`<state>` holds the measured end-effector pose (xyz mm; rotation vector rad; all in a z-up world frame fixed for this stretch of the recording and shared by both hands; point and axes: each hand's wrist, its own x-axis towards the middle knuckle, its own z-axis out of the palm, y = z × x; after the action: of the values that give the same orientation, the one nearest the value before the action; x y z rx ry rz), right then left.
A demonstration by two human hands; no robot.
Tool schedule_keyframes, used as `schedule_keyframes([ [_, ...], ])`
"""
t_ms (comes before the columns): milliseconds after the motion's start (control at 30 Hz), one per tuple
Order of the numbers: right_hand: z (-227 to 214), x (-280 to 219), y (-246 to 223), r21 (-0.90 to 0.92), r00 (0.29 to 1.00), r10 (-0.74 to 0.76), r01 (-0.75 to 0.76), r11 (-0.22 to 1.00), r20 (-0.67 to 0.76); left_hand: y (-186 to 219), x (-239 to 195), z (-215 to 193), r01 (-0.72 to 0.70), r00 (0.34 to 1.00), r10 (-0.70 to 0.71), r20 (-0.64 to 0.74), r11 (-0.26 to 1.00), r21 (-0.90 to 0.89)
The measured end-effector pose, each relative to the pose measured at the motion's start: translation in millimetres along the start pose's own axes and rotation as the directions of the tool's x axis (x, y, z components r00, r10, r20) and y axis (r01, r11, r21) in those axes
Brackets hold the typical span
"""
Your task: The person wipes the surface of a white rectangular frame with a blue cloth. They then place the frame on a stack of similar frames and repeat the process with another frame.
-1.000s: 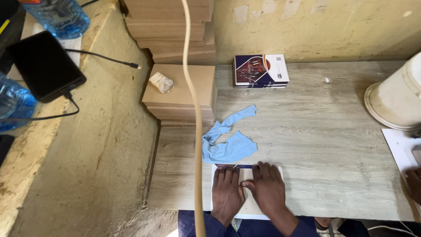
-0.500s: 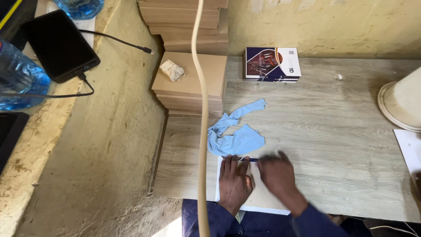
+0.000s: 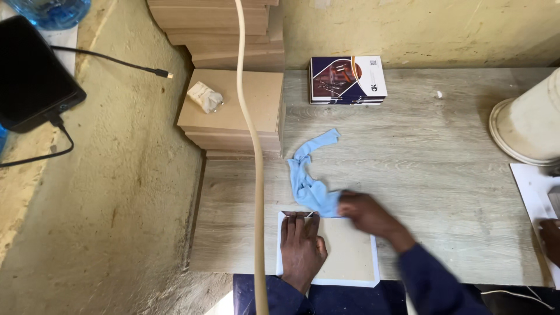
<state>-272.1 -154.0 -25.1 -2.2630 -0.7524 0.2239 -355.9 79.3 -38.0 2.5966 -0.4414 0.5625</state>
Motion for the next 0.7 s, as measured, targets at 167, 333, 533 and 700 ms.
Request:
schedule_keyframes([
  [167,2,12,-15,0.010,0.997,-0.009,0.008,1.000,0.078,-3,-1,1,0.004,0.999,-0.004,-0.038,1.000,-0.003],
  [333,-10,17,-1,0.022,0.991,0.116,-0.118,0.993,0.064,-3,-3,-1,-0.036,0.999,0.036,-0.039,0.999,-0.008],
  [533,45,110,-49,0.052,0.974,-0.110,0.102,0.993,0.197,-3,-11,5,-0.145,0.984,0.142,-0.105,0.989,-0.022],
  [700,43,117,-46,-0.153,0.988,-0.098,0.116,0.981,0.119,33,-42,-36,-0.143,0.978,0.101,-0.183,0.961,-0.235],
])
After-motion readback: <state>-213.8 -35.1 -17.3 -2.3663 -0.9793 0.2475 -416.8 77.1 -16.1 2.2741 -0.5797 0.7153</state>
